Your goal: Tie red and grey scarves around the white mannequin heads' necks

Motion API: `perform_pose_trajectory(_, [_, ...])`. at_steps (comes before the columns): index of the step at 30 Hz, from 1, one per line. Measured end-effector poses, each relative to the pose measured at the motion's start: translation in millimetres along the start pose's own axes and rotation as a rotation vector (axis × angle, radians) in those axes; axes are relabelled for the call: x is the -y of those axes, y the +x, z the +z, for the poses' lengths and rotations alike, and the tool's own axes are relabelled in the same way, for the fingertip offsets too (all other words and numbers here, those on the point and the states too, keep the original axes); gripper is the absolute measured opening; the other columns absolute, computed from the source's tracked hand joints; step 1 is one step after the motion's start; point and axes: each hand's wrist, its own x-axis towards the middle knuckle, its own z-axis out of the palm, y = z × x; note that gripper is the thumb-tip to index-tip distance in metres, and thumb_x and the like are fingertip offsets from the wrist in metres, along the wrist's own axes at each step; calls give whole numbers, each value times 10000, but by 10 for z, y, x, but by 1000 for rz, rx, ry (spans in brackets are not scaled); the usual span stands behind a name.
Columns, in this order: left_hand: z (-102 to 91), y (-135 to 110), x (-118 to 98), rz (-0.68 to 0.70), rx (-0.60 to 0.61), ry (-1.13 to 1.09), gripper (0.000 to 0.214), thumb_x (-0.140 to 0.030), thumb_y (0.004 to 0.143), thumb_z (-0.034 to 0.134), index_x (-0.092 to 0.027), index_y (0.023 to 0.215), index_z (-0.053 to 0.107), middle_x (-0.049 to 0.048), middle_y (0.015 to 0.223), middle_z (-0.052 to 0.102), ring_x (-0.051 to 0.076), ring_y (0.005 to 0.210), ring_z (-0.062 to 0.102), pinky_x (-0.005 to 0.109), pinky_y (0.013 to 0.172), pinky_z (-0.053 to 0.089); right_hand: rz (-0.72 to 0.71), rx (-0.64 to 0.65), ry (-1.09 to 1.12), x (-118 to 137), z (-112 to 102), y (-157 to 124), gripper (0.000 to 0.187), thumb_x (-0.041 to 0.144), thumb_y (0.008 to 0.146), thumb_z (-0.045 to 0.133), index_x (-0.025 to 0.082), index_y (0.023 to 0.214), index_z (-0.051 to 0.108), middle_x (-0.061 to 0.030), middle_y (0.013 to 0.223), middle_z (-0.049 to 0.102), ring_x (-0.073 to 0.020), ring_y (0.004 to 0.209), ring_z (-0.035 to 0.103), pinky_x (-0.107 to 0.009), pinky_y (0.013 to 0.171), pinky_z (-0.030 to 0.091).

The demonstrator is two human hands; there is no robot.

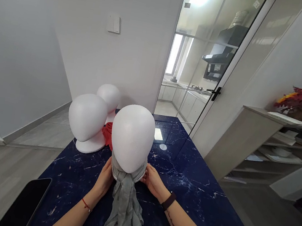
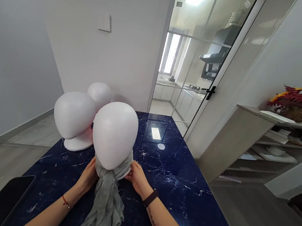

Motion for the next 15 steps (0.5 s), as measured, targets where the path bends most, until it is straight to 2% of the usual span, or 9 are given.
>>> perform_pose_trajectory(7, [17,12,25,-5,19,26,545,-369,658,709,-238,1168,568,64,1155,636,217,982,615,314,844,473,-57,-57,-24,13,-67,12,284,450,704,639,182,775,577,31,617,584,-82,520,538,-221,544,436])
perform_pose_trajectory(15, [21,17,25,-1,-3,-1,573,-356,641,734,-252,1177,560,56,1152,640,208,956,623,297,814,484,-35,-48,77,25,9,-34,240,415,738,602,179,780,585,9,693,624,-103,606,574,-238,620,467])
